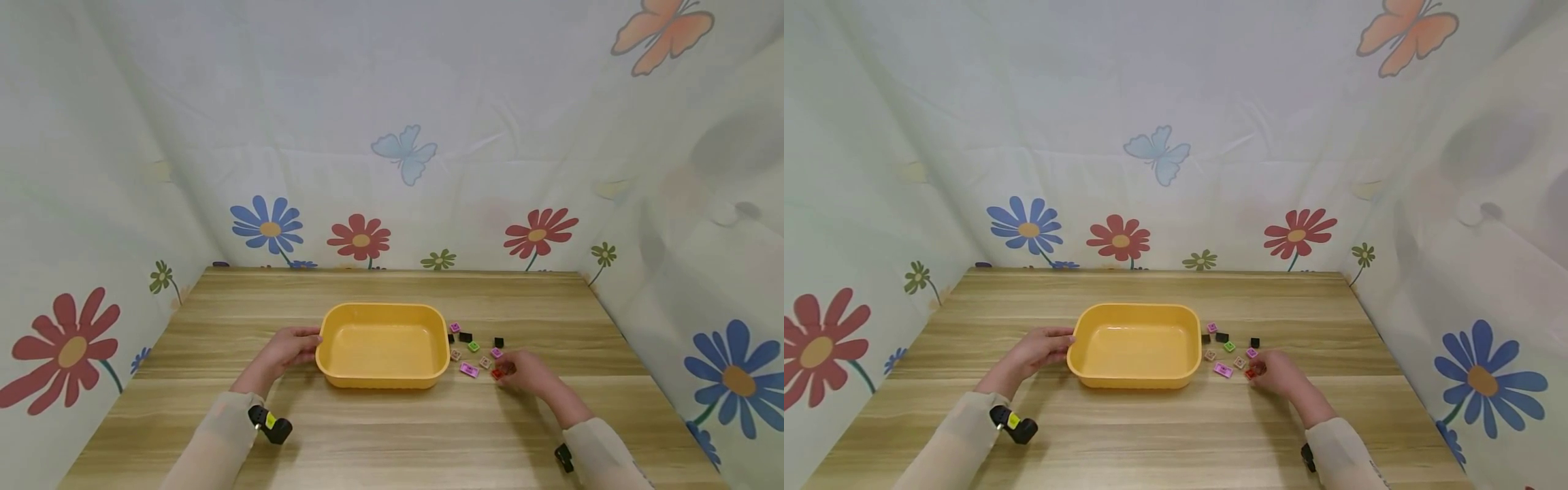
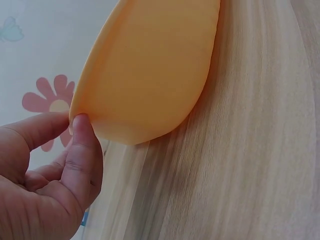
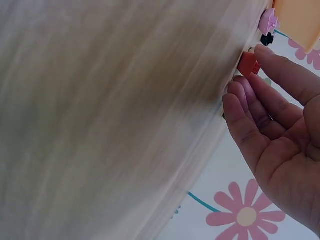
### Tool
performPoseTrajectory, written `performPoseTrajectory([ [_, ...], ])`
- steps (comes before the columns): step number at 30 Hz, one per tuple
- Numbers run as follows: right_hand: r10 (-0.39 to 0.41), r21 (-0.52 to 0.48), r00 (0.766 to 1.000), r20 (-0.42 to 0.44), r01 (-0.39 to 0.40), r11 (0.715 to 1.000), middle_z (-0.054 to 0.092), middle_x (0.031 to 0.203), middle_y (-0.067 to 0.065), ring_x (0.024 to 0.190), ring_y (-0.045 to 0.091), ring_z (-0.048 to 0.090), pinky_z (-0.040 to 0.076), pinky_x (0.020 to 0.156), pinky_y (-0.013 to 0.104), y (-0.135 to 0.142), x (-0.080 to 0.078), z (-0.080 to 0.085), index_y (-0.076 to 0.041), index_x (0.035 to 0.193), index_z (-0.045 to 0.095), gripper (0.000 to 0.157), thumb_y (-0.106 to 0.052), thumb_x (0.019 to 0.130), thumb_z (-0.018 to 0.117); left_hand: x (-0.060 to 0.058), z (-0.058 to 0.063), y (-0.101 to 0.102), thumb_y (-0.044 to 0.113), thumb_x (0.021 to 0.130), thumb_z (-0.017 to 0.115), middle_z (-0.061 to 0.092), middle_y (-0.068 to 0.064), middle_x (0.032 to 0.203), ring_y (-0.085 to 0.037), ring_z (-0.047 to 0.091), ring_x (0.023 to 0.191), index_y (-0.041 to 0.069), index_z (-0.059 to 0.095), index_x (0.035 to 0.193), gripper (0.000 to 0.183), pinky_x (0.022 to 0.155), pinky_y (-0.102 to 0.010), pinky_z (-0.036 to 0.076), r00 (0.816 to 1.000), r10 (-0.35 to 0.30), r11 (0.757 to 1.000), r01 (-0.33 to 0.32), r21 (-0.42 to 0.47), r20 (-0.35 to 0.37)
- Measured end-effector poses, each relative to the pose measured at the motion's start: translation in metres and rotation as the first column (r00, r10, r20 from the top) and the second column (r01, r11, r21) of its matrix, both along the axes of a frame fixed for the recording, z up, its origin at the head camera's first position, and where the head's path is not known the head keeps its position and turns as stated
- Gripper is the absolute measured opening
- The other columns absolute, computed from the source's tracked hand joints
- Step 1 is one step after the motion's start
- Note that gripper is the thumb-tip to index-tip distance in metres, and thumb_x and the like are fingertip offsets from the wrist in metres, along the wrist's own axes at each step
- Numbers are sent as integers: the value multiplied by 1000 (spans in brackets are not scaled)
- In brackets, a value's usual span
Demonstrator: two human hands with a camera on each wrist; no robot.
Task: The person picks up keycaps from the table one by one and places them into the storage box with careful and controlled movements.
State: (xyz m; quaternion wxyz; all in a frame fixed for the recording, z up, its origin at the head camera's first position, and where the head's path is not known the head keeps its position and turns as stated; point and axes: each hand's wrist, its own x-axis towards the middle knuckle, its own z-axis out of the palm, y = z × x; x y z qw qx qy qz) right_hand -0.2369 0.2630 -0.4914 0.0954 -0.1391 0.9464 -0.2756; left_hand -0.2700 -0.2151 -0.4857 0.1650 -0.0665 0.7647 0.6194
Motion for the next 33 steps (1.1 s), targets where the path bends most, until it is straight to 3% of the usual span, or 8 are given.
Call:
performPoseTrajectory([
  [14,-35,33,999,17,35,999,70,87,7,80,15,61,54,72,31,-5,-1,0,7,105,72,25,0,82,79,0,-5,-1,9,101,62,72,2,96,-5,67,79,-18,47,141,50,71,-19,61,1000,-5,999,6,54,-12],
  [33,-30,36,999,39,28,999,67,84,5,77,13,57,49,68,27,-6,-3,-2,4,103,74,20,-1,84,79,1,-4,-2,11,101,63,71,2,93,-5,67,77,-17,48,139,50,71,-20,61,1000,2,998,-2,69,4],
])
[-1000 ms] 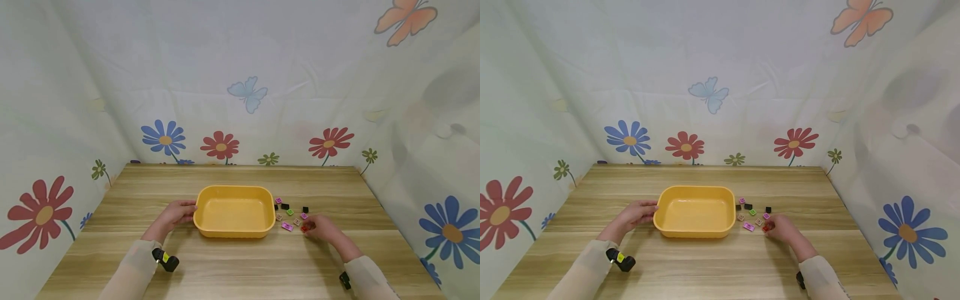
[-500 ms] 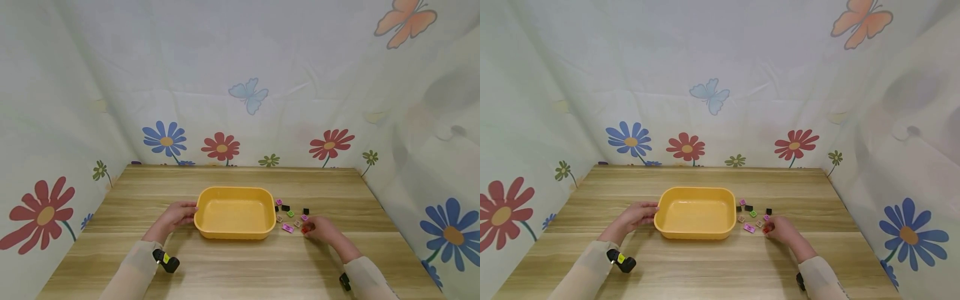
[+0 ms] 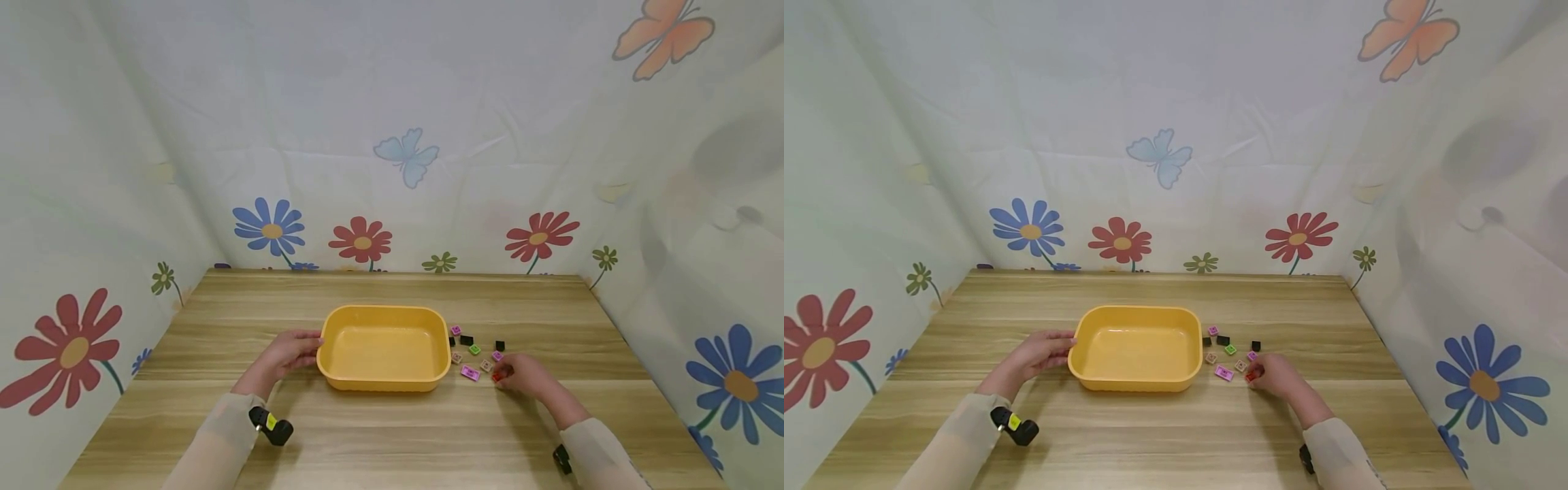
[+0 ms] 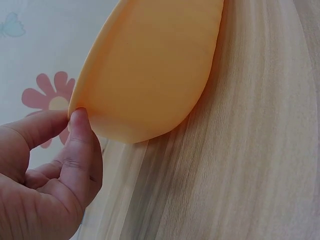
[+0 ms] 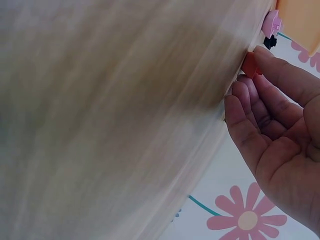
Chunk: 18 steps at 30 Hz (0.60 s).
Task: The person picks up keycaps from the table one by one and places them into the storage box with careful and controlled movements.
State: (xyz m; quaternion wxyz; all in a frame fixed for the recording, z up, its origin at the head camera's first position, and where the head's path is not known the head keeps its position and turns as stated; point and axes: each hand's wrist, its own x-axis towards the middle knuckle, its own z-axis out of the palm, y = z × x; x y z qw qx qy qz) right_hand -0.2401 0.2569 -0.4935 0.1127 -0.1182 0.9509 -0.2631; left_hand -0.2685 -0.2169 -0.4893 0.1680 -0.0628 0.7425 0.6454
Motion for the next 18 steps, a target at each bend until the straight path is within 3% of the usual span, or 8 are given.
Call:
performPoseTrajectory([
  [10,17,-20,1000,9,-17,1000,69,85,6,77,13,58,50,68,28,2,0,1,4,100,74,18,-1,83,80,0,-4,1,11,101,62,71,3,92,-5,67,76,-16,48,140,49,71,-19,61,1000,-2,1000,2,-2,12],
  [18,13,-25,1000,13,-13,1000,70,91,11,84,18,64,56,74,34,1,-5,16,8,107,70,22,0,87,75,-1,0,1,9,101,61,70,3,91,-4,66,76,-18,47,140,50,70,-17,60,1000,-8,1000,8,18,13],
])
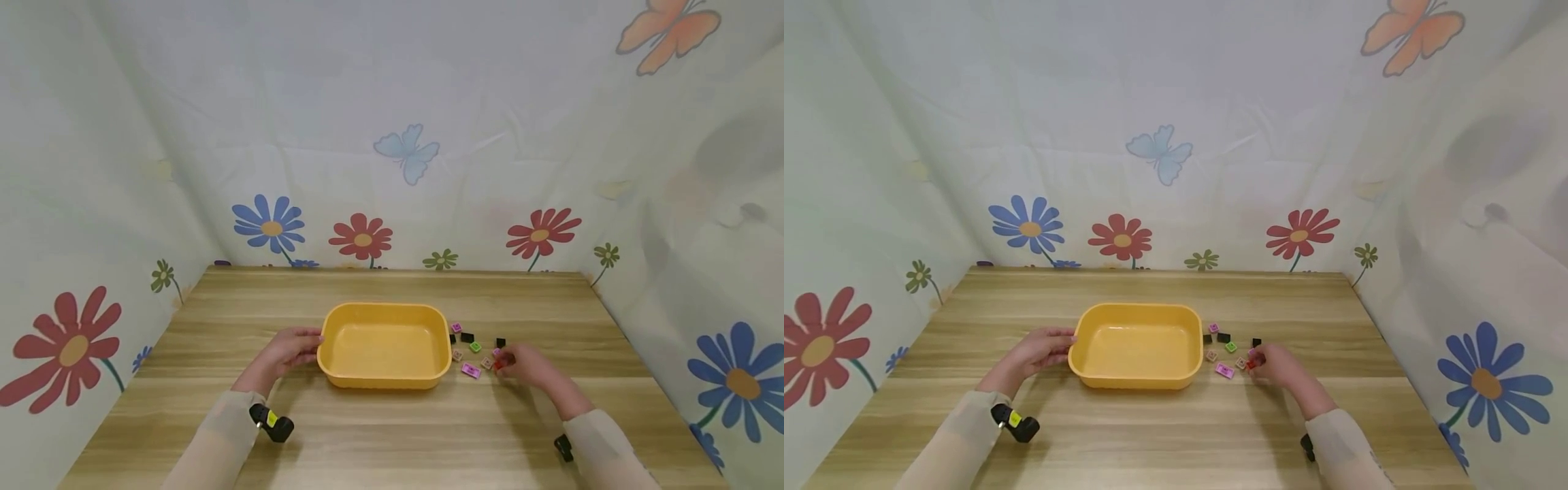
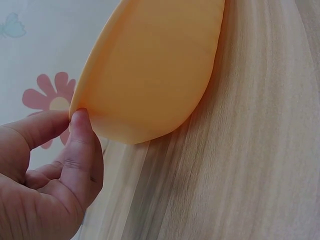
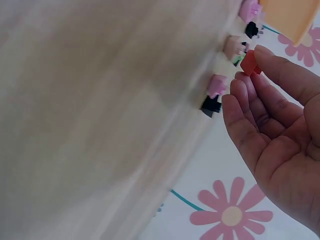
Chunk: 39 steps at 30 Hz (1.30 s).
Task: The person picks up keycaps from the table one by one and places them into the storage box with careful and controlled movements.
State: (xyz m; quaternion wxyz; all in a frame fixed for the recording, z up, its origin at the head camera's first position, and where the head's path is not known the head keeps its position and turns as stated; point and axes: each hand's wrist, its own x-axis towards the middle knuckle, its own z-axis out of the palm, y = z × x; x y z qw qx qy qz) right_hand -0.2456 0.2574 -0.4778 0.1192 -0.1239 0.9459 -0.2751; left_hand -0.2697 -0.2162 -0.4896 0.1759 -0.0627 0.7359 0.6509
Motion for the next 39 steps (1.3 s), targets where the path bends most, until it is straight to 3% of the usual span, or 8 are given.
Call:
performPoseTrajectory([
  [7,13,-12,1000,-23,-13,1000,71,93,15,86,21,65,58,77,38,-2,-4,19,10,108,70,23,1,87,74,-1,2,0,10,101,61,71,3,92,-5,67,78,-17,46,142,51,70,-18,61,1000,-8,1000,8,3,6],
  [19,49,23,994,-102,-47,999,71,89,12,81,17,62,54,72,32,-1,-13,36,7,101,72,14,1,88,73,-2,3,2,7,101,60,70,3,90,-5,66,75,-18,46,140,48,68,-17,60,1000,-2,1000,2,23,9],
  [29,26,18,997,-71,-25,1000,72,94,16,85,20,64,57,76,37,-9,-15,47,10,107,70,19,0,90,71,-1,3,0,7,101,60,70,5,87,-4,66,74,-18,45,141,50,68,-17,60,1000,-6,999,5,40,16],
  [39,20,2,998,-68,-20,1000,72,94,15,85,19,64,57,74,33,-14,-18,52,9,108,71,20,-2,92,71,-1,3,0,8,101,61,71,3,90,-5,67,76,-17,43,144,52,69,-18,60,1000,-3,1000,2,31,26],
])
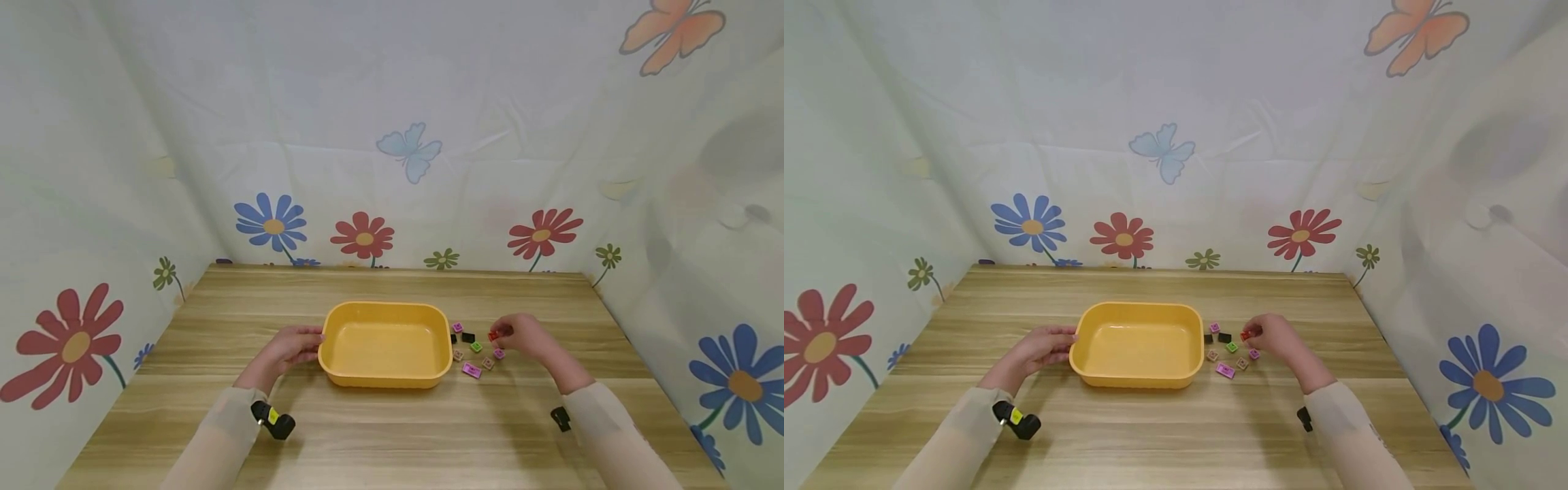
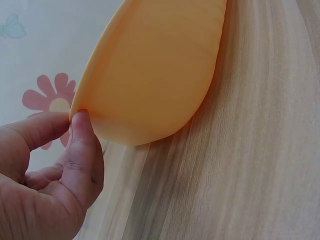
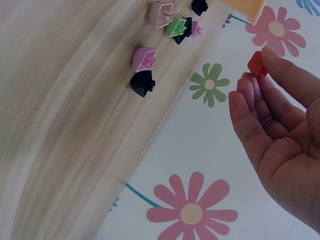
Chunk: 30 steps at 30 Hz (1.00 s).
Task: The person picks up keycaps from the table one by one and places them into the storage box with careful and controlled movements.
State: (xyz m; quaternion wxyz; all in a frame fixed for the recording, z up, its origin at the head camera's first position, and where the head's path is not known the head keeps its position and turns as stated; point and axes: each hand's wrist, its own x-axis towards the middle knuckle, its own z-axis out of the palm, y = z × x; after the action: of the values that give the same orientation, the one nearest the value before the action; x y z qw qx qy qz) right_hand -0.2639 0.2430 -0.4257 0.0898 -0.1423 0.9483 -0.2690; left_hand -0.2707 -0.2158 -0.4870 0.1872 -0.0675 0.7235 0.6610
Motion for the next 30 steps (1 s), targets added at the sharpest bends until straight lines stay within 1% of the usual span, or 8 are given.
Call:
performPoseTrajectory([
  [6,5,-1,1000,5,-5,1000,73,96,15,86,18,65,58,75,34,-5,-5,3,7,108,71,20,-5,92,72,0,-1,0,7,101,61,71,3,89,-6,66,75,-17,46,142,50,68,-18,60,1000,2,1000,-2,6,-2],
  [12,14,-3,1000,-15,-14,1000,73,98,15,87,20,66,60,78,37,-14,-9,7,5,110,71,21,-8,93,73,-1,-2,0,7,100,60,70,5,86,-5,65,74,-18,46,141,49,68,-18,60,1000,-2,1000,2,14,-8],
  [18,48,-55,998,-49,-50,997,75,101,17,89,22,69,62,81,39,-21,-12,9,6,110,71,21,-7,94,71,-1,-3,-1,6,100,60,70,5,86,-5,66,75,-18,45,142,51,69,-18,60,1000,-6,1000,6,27,-5],
  [25,30,-93,999,-42,-34,995,74,102,16,90,19,67,62,83,37,-31,-16,12,3,112,71,22,-10,95,71,-2,-3,-1,7,100,61,70,6,85,-5,65,74,-16,46,142,51,68,-17,60,1000,1,1000,-1,20,3],
  [30,22,-99,999,-42,-27,995,74,102,15,89,19,66,61,83,36,-38,-19,14,3,113,71,23,-12,95,72,-1,-2,-1,8,100,62,70,5,85,-5,65,74,-15,47,142,50,68,-17,60,1000,8,1000,-8,13,7],
])
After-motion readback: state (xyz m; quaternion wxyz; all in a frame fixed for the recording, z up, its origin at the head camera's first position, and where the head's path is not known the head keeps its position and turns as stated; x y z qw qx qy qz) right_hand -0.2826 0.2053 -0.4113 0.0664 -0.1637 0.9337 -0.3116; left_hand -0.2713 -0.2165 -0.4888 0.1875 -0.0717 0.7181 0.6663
